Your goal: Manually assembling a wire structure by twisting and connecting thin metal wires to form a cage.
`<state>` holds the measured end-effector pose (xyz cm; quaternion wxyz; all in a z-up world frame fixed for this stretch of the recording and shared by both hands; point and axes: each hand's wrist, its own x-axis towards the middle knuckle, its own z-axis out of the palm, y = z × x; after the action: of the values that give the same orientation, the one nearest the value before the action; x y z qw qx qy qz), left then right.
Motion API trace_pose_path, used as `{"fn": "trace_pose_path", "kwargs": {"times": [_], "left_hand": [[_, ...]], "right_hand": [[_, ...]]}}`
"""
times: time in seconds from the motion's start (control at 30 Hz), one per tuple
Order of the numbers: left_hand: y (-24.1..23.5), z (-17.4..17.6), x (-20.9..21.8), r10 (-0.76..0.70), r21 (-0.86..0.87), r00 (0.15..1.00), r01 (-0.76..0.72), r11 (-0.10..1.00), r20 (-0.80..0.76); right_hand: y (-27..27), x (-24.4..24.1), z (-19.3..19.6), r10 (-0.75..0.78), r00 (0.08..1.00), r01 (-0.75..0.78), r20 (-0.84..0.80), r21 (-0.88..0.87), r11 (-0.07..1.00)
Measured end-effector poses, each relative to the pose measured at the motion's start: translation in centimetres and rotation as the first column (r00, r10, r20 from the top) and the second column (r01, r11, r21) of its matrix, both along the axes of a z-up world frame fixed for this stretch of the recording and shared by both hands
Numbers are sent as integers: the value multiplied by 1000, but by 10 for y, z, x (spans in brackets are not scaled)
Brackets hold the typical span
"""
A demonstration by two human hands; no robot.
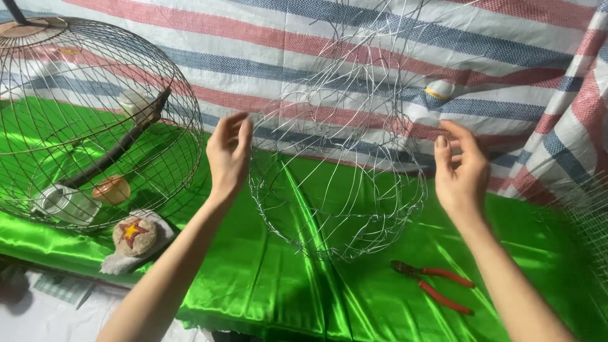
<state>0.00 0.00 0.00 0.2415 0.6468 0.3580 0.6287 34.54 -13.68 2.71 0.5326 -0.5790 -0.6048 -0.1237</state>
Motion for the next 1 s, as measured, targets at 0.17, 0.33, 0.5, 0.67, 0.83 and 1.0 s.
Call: {"fn": "trace_pose_path", "kwargs": {"times": [0.17, 0.33, 0.5, 0.67, 0.83, 1.0], "left_hand": [[-14, -43, -13, -7, -441, 998, 31, 897, 55], [6, -87, -24, 43, -621, 984, 76, 780, 173], [25, -81, -27, 44, -606, 975, 100, 789, 218], [26, -39, -14, -122, -438, 989, 148, 887, 87], [28, -48, -10, -280, -406, 958, 279, 870, 58], [31, -49, -17, -295, -392, 954, 294, 872, 58]], "right_hand": [[16, 8, -26, -83, 929, -48, -360, -340, 939], [6, -4, -33, -236, 749, -130, -620, -486, 864], [14, 13, -80, -277, 539, -228, -795, -454, 861], [25, 13, -107, -136, 378, -317, -916, -266, 910], [29, 15, -112, -141, 335, -341, -932, -259, 904], [31, 16, -110, -148, 341, -340, -928, -268, 901]]}}
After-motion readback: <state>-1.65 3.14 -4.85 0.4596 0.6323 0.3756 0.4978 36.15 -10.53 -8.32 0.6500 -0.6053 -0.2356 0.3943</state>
